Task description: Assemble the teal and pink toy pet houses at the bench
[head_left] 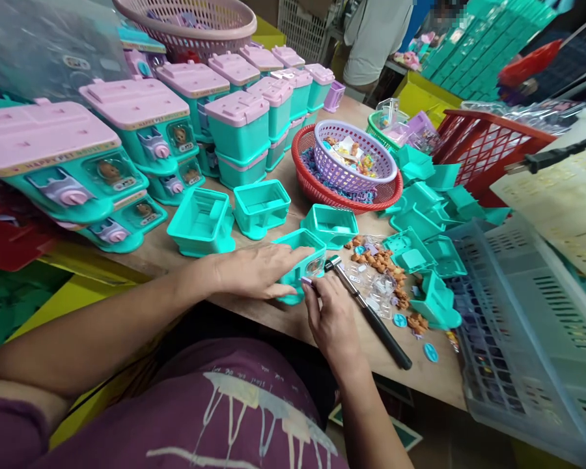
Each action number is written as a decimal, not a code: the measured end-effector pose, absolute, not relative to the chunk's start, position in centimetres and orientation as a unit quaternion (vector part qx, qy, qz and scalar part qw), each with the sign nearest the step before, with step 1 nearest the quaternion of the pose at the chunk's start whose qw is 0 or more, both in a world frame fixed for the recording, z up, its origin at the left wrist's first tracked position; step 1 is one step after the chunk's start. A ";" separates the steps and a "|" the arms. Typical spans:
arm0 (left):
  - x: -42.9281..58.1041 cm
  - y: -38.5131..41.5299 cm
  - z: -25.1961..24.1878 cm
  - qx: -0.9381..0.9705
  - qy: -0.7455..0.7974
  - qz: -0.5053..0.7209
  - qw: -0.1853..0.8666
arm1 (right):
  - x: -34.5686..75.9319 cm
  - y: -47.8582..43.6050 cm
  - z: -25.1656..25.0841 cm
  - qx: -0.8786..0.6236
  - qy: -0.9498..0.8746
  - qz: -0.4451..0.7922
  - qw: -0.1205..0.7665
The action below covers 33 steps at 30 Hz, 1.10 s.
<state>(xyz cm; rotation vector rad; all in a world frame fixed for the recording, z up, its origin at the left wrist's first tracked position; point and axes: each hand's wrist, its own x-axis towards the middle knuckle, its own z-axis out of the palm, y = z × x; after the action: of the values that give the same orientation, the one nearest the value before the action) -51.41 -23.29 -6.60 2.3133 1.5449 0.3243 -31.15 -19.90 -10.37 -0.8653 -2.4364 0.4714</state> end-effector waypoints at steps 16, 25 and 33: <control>-52.4 -22.2 -6.3 0.830 0.506 0.106 0.208 | -32.5 -21.2 -11.8 -0.352 -0.858 0.147 0.343; -52.8 -22.0 -6.8 0.806 0.501 0.166 0.269 | -32.7 -21.1 -10.9 -0.349 -0.877 0.112 0.312; -52.6 -22.1 -6.6 0.804 0.515 0.138 0.265 | -33.0 -21.3 -10.7 -0.362 -0.887 0.073 0.278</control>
<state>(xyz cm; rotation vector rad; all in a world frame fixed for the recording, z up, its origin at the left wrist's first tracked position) -52.61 -22.14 -6.60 2.1721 1.3908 0.3716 -33.05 -21.32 -10.69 -0.9709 -2.3799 0.1962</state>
